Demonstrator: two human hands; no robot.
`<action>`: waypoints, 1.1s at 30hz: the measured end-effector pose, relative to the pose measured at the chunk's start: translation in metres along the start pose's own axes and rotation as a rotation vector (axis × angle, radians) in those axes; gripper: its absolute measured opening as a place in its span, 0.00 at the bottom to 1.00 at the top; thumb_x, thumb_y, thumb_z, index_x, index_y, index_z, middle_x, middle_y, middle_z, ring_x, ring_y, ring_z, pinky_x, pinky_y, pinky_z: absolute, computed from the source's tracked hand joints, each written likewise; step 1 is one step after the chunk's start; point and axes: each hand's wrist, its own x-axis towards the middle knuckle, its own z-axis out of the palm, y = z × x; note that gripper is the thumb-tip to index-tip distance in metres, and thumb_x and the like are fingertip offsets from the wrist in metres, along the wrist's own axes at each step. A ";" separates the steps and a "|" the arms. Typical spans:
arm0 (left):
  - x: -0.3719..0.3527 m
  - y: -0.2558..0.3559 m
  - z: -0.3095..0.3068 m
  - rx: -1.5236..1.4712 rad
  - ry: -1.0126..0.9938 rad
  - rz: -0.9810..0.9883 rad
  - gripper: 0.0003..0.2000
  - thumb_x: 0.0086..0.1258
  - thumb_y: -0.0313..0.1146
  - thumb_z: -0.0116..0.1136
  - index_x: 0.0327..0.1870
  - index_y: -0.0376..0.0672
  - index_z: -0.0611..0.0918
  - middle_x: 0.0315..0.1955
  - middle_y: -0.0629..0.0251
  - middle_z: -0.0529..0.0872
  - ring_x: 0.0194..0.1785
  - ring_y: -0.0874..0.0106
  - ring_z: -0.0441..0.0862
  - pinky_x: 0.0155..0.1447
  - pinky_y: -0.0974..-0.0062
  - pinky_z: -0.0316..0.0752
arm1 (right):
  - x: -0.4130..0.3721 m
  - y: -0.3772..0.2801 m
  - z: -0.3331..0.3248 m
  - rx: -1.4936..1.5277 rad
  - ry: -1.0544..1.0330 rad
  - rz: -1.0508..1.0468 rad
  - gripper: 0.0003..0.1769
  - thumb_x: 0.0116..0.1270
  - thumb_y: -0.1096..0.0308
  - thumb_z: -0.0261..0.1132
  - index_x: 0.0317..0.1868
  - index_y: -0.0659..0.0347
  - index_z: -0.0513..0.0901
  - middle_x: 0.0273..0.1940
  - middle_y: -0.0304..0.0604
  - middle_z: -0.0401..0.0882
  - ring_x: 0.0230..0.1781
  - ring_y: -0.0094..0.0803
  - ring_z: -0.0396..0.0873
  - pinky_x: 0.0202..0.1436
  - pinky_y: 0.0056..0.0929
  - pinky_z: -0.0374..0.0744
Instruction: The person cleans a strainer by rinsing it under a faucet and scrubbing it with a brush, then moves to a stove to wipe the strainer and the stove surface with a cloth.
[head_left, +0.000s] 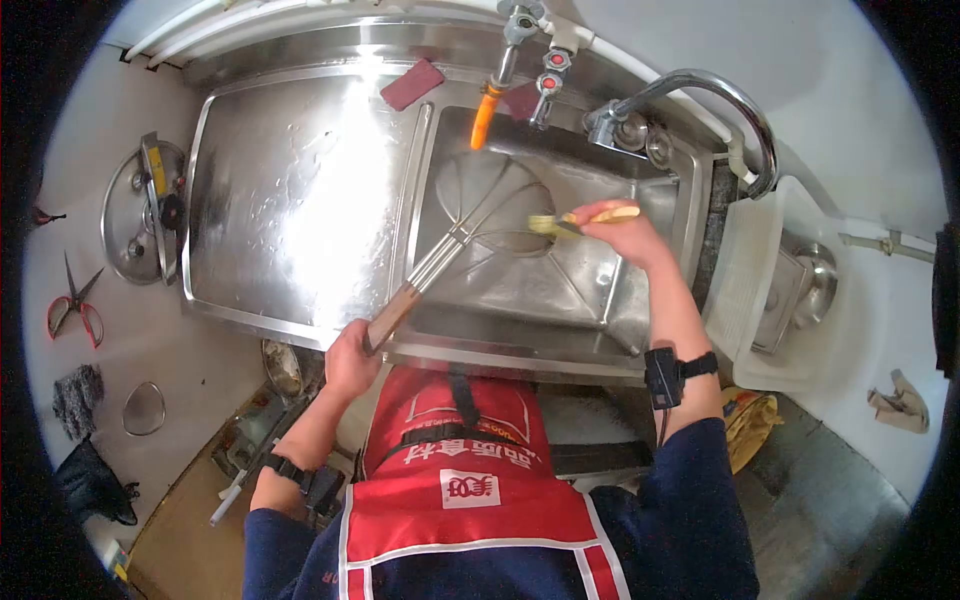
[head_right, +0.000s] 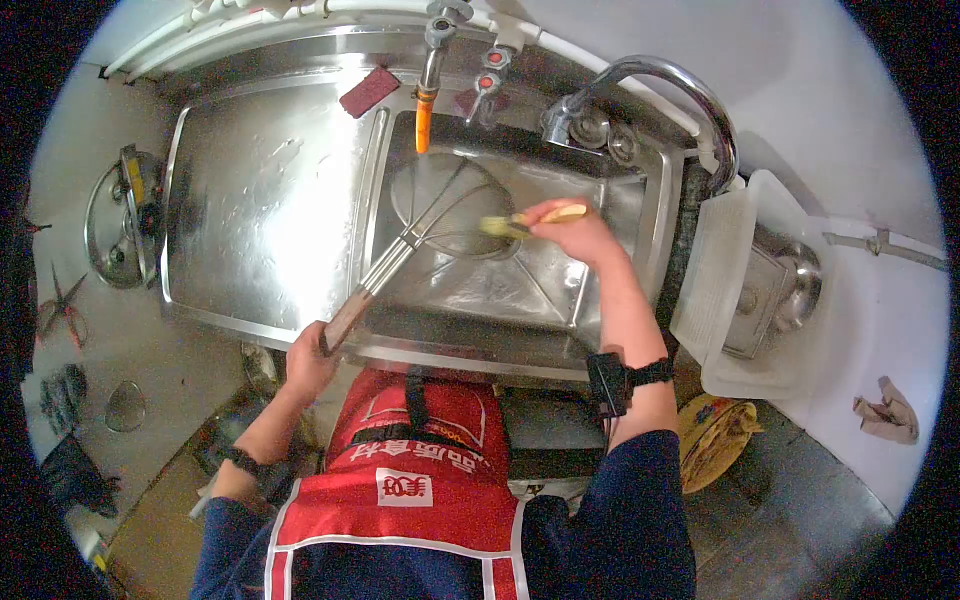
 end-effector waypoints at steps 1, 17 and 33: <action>0.001 -0.001 0.003 -0.017 -0.024 -0.018 0.15 0.55 0.29 0.66 0.44 0.41 0.77 0.38 0.49 0.83 0.45 0.47 0.81 0.48 0.54 0.76 | -0.004 0.001 -0.002 -0.123 0.063 0.036 0.06 0.60 0.77 0.70 0.38 0.62 0.88 0.49 0.42 0.88 0.49 0.26 0.83 0.56 0.26 0.80; 0.003 0.007 0.013 -0.218 -0.119 -0.058 0.22 0.52 0.34 0.74 0.46 0.36 0.79 0.39 0.47 0.86 0.44 0.52 0.84 0.49 0.60 0.77 | -0.014 0.008 0.020 -0.162 0.296 -0.106 0.06 0.61 0.77 0.71 0.39 0.60 0.89 0.47 0.41 0.87 0.49 0.28 0.83 0.55 0.26 0.79; -0.015 0.048 0.034 -0.435 -0.126 -0.147 0.20 0.59 0.29 0.63 0.53 0.34 0.78 0.38 0.55 0.86 0.41 0.68 0.84 0.47 0.68 0.79 | -0.012 -0.076 0.075 -0.105 0.262 -0.330 0.06 0.62 0.77 0.69 0.40 0.62 0.87 0.49 0.42 0.86 0.51 0.28 0.81 0.56 0.28 0.78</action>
